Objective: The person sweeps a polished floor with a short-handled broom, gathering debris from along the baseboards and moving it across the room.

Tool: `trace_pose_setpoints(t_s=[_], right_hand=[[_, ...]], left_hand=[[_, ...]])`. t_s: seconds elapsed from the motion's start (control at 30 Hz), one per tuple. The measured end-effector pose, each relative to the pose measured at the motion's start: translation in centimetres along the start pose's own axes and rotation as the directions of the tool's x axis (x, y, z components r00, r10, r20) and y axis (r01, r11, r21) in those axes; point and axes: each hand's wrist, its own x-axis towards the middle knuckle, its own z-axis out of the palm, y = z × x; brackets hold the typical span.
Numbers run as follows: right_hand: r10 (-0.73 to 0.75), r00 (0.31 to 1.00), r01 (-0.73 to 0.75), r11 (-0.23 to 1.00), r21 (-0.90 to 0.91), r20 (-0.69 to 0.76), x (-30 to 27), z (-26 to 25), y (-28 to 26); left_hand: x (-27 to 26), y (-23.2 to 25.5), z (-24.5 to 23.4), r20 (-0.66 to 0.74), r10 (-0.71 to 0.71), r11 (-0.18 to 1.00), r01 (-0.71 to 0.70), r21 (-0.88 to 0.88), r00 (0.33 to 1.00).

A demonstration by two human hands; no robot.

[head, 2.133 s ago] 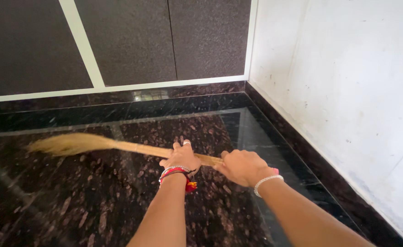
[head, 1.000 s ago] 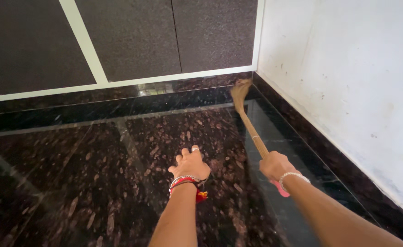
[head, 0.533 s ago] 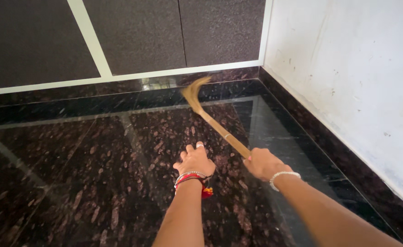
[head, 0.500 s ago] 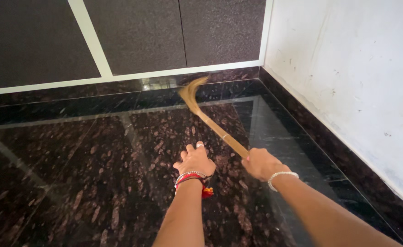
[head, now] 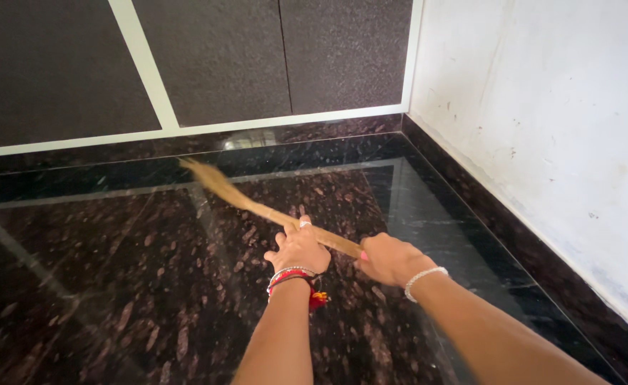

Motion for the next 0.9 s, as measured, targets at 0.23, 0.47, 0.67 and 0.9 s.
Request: trace_pose_setpoints(t_s=[0.23,0.47,0.67,0.9], right_hand=[[-0.185,0.982,0.186,0.982,-0.036,0.025,-1.6,-1.7,-2.8],[-0.222,0.973,0.227,0.968,-0.105,0.061,-3.6,-4.0,-3.3],[-0.158,0.987,0.154,0.983,-0.104,-0.031,-5.1,-5.2,-0.7],[0.137,0.985,-0.137,0.991,0.011,-0.105,-5.5,-5.6,1.7]], left_hand=[[-0.2,0.1,-0.8,-0.065,0.002,1.0,-0.002,0.004,0.998],[-0.1,0.5,-1.6,-0.093,0.024,1.0,-0.024,-0.008,0.995],[-1.0,0.8,-3.0,-0.084,0.018,1.0,-0.018,-0.002,0.996],[-1.0,0.5,-2.9,-0.098,0.013,1.0,-0.012,0.014,0.995]])
